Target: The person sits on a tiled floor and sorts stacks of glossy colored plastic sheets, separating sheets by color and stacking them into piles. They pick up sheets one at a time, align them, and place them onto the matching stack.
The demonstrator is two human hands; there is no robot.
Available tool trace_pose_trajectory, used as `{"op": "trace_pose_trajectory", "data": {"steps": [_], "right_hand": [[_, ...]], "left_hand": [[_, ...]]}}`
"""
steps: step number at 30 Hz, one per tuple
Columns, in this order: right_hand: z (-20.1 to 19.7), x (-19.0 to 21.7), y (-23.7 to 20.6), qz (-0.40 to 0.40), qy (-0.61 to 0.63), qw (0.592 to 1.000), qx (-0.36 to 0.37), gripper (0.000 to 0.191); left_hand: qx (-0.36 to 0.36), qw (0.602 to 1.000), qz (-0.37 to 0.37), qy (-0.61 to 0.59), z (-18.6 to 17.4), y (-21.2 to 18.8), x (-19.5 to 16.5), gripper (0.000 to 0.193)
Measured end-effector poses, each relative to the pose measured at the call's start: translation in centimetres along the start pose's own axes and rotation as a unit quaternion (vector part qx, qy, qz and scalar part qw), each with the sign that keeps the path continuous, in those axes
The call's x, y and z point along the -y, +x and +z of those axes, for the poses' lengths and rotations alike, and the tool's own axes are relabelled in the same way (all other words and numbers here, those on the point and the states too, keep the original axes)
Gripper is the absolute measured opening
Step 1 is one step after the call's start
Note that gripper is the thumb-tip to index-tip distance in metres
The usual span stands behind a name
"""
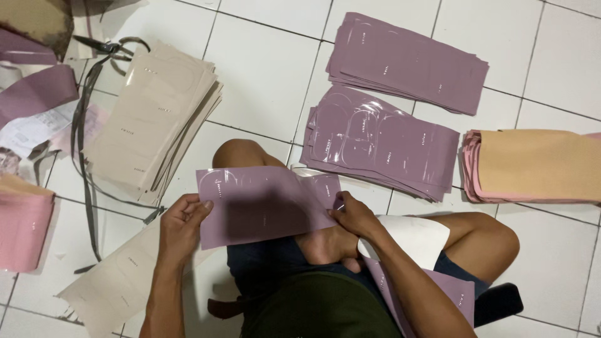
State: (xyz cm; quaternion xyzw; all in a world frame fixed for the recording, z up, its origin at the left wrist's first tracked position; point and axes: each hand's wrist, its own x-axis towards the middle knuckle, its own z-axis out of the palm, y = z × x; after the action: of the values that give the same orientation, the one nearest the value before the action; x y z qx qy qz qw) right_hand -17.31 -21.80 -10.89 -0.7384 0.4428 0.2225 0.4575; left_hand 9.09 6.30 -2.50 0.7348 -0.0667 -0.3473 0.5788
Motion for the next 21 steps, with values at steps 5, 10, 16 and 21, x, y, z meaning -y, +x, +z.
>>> {"op": "trace_pose_trajectory", "data": {"steps": [5,10,16,21], "right_hand": [[1.3,0.5,-0.6,-0.03,-0.076,0.996,0.035,0.047],[2.0,-0.9,0.2,-0.105,0.091,0.99,-0.008,0.052],[2.3,0.0,0.2,-0.14,0.075,0.987,0.014,0.043],[1.6,1.3,-0.7,-0.027,0.008,0.999,0.045,0.051]], "left_hand": [[-0.028,0.985,0.003,0.171,1.3,-0.5,-5.4,0.029],[-0.031,0.986,0.003,0.163,1.3,-0.1,-6.7,0.043],[-0.005,0.992,0.054,0.111,0.3,0.2,-7.1,0.042],[0.033,0.987,0.059,0.145,1.1,-1.4,-9.3,0.04]]}}
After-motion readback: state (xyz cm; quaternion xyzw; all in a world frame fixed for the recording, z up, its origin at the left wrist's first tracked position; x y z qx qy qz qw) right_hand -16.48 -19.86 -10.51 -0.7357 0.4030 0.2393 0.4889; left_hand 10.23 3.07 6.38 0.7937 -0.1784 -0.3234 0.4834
